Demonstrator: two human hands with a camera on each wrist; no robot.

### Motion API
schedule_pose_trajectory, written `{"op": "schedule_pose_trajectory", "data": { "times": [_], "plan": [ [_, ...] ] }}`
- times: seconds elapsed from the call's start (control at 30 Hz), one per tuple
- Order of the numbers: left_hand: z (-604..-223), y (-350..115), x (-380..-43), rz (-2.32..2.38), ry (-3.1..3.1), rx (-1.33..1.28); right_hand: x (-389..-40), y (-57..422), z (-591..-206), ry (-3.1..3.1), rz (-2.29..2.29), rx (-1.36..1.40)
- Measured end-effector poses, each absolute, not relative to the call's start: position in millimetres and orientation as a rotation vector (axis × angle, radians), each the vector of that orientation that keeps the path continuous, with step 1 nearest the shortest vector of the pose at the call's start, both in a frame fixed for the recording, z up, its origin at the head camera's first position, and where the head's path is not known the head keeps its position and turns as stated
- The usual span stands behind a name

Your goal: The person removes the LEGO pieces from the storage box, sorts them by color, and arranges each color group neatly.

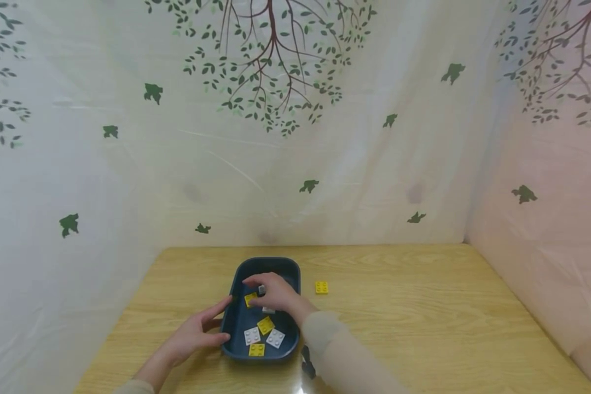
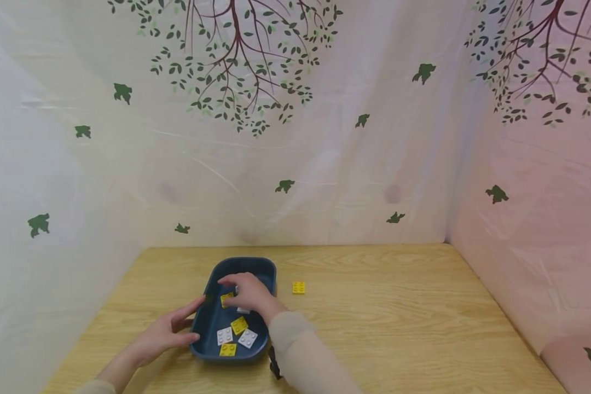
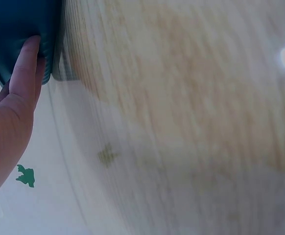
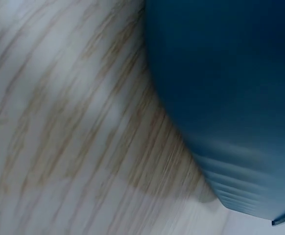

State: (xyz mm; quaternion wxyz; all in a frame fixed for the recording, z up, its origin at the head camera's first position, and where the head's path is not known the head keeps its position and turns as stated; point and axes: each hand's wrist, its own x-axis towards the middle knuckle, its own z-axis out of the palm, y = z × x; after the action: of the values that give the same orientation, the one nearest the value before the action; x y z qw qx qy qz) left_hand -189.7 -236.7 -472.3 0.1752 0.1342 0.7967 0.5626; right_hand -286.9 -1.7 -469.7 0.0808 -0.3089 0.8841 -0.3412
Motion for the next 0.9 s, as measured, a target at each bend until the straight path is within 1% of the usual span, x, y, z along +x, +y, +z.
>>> {"op": "schedule_pose_trajectory", "data": {
  "times": [0.9],
  "plan": [
    [-470,-231,-179,1.591,2.286,0.353,-283,-4,-475,2.598,-1.032,-0.782]
  ]
}}
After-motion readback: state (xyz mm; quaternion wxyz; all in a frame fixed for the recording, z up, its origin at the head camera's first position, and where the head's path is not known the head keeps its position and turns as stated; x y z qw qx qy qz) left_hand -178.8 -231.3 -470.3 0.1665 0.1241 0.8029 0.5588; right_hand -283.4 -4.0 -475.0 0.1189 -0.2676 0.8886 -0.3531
